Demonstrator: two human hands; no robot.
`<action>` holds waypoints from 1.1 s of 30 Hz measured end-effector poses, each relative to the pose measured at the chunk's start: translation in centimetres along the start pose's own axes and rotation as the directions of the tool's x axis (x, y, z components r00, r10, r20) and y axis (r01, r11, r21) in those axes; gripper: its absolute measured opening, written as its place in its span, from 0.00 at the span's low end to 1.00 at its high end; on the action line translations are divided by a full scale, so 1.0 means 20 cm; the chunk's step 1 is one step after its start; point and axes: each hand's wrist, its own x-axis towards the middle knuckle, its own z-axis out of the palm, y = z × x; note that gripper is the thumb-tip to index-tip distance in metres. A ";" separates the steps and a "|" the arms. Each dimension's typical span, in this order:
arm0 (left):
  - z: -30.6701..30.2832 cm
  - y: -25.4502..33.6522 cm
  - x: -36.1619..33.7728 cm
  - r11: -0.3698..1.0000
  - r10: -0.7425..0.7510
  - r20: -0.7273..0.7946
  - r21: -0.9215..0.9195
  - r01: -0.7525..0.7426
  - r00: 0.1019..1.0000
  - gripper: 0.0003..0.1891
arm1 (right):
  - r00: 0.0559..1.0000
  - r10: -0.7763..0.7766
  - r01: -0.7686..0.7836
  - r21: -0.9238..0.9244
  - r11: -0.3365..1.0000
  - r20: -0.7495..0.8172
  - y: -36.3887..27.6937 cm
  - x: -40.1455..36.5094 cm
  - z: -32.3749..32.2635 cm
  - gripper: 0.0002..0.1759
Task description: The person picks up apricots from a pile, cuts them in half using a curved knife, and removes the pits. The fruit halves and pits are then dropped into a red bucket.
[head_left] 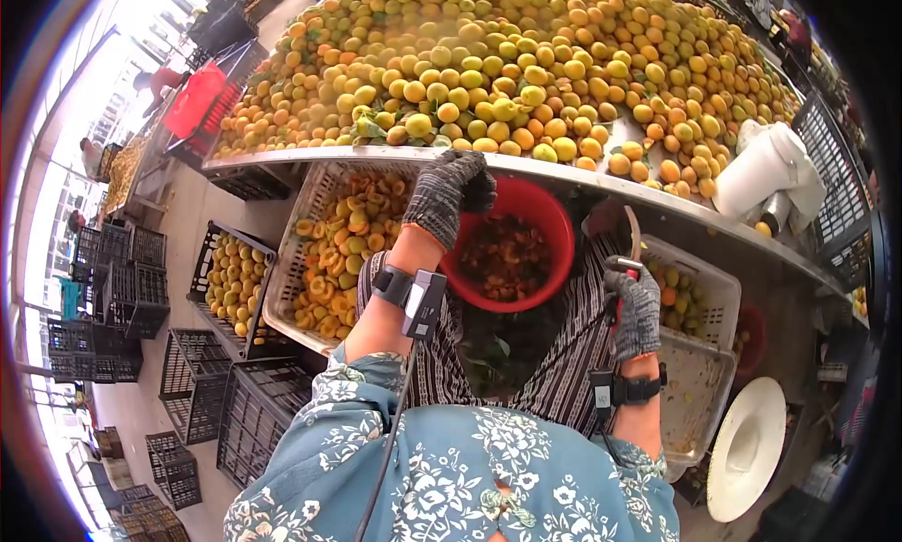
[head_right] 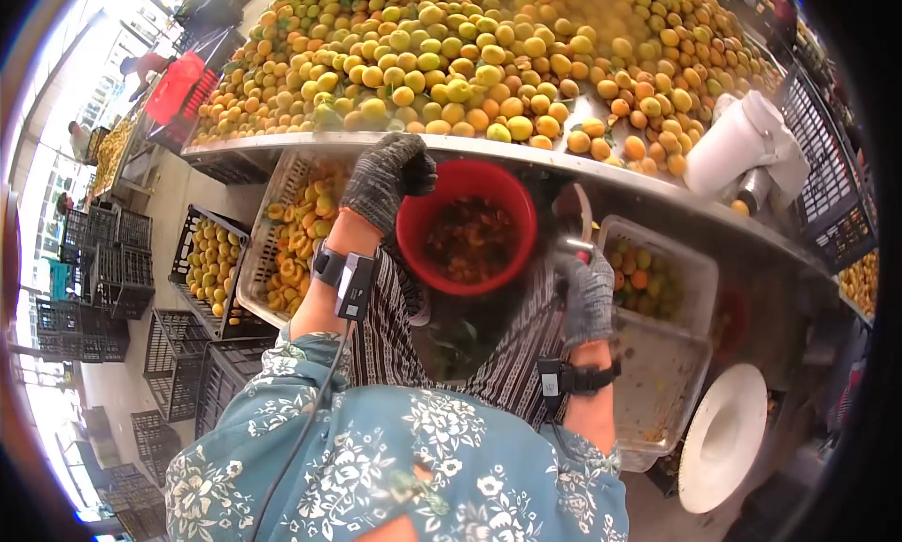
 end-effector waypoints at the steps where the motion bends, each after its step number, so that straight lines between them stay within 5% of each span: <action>1: 0.01 0.01 0.02 1.000 -0.023 0.004 -0.020 0.023 1.000 0.06 | 0.999 0.022 -0.019 -0.089 0.996 0.026 -0.03 -0.01 -0.01 0.10; 6: 0.04 0.03 0.15 0.997 -0.051 0.043 -0.059 0.054 0.998 0.09 | 0.997 0.006 -0.006 0.002 1.000 0.073 -0.22 0.04 0.05 0.11; 13: 0.02 -0.13 0.27 0.992 -0.125 -0.053 -0.038 0.123 0.991 0.07 | 0.982 -0.099 0.159 -0.410 0.898 0.163 -0.45 0.49 0.26 0.14; 15: 0.03 -0.13 0.26 0.994 -0.106 -0.040 0.003 0.106 0.994 0.07 | 0.900 -0.335 0.414 -0.785 0.461 0.278 -0.40 0.76 0.29 0.18; 16: 0.05 -0.10 0.22 0.995 -0.083 -0.012 0.051 0.083 0.996 0.07 | 0.899 -0.338 0.413 -0.791 0.452 0.277 -0.43 0.77 0.33 0.18; 19: 0.04 -0.11 0.24 0.993 -0.092 -0.024 0.077 0.094 0.995 0.08 | 0.861 -0.285 0.455 -0.888 0.060 0.422 -0.40 0.94 0.47 0.23; 26: 0.01 -0.05 0.21 0.992 -0.058 0.015 0.116 0.056 0.998 0.08 | 0.886 -0.203 0.406 -0.909 -0.097 0.417 -0.38 0.95 0.66 0.19; 28: 0.01 -0.04 0.22 0.992 -0.080 -0.003 0.097 0.080 0.997 0.08 | 0.885 -0.224 0.396 -0.913 -0.096 0.408 -0.38 0.97 0.65 0.20; 30: 0.00 -0.04 0.23 0.992 -0.099 -0.020 0.077 0.100 0.995 0.08 | 0.851 -0.258 0.485 -0.873 0.056 0.457 -0.42 0.98 0.60 0.22; 32: -0.01 -0.04 0.23 0.987 -0.123 -0.030 0.101 0.126 0.992 0.08 | 0.813 -0.387 0.573 -0.713 0.404 0.435 -0.41 1.04 0.49 0.22; 33: -0.01 -0.03 0.23 0.988 -0.120 -0.030 0.096 0.123 0.992 0.08 | 0.883 -0.320 0.467 -0.589 0.659 0.343 -0.44 0.99 0.48 0.21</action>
